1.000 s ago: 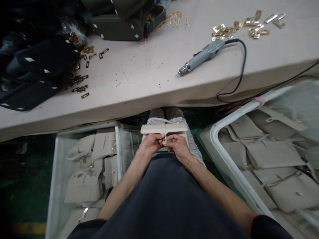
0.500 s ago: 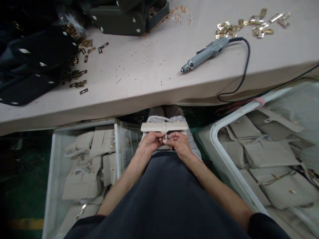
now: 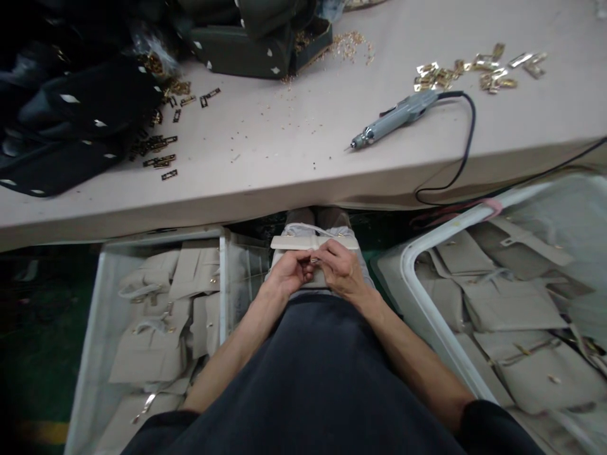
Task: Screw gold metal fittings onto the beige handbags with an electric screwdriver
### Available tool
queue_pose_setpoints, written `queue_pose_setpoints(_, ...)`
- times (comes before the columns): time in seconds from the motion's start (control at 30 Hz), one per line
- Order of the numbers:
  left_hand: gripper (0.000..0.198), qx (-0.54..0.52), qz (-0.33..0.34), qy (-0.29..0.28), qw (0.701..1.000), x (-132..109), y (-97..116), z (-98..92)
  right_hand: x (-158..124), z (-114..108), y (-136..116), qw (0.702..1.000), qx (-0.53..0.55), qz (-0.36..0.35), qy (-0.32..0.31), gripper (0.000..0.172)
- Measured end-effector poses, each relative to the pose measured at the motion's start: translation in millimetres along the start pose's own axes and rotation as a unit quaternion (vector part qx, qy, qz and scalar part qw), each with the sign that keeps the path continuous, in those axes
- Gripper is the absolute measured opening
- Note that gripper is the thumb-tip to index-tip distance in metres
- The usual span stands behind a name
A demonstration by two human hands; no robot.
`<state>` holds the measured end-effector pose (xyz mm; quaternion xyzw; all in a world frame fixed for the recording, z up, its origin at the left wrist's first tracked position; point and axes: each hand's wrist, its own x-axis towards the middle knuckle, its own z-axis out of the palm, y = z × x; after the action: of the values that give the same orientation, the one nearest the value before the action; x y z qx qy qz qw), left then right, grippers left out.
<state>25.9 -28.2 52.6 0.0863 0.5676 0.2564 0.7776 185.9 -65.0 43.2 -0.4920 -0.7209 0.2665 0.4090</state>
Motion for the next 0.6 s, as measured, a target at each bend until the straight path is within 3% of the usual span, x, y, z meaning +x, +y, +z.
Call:
queue_pose_setpoints(0.03,0.016,0.031,0.028,0.014,0.999,-5,-2,0.5,6,-4,0,0.999,0.026,0.015,0.010,0.019)
queue_pose_setpoints(0.1,0.018,0.118,0.156,0.070,0.978,-15,-6,2.1,18,-13,-2,0.996,0.076,0.044,0.023,0.013)
queue_pose_setpoints(0.17,0.018,0.202,0.326,0.113,0.917,-24,-8,4.4,28,-22,-3,0.990,0.117,0.075,0.019,0.008)
queue_pose_setpoints(0.27,0.038,0.268,0.456,0.047,0.848,-30,-5,9.3,39,-32,-5,0.979,0.158,0.130,-0.002,0.011)
queue_pose_setpoints(0.33,0.031,0.284,0.462,-0.016,0.840,-28,-1,12.8,45,-35,-7,0.971,0.181,0.158,-0.004,0.017)
queue_pose_setpoints(0.43,0.021,0.272,0.416,-0.046,0.867,-21,2,15.9,51,-33,-7,0.953,0.223,0.206,0.002,0.023)
queue_pose_setpoints(0.6,0.029,0.201,0.342,-0.058,0.916,-16,-1,15.0,54,-19,-2,0.869,0.355,0.344,0.030,0.023)
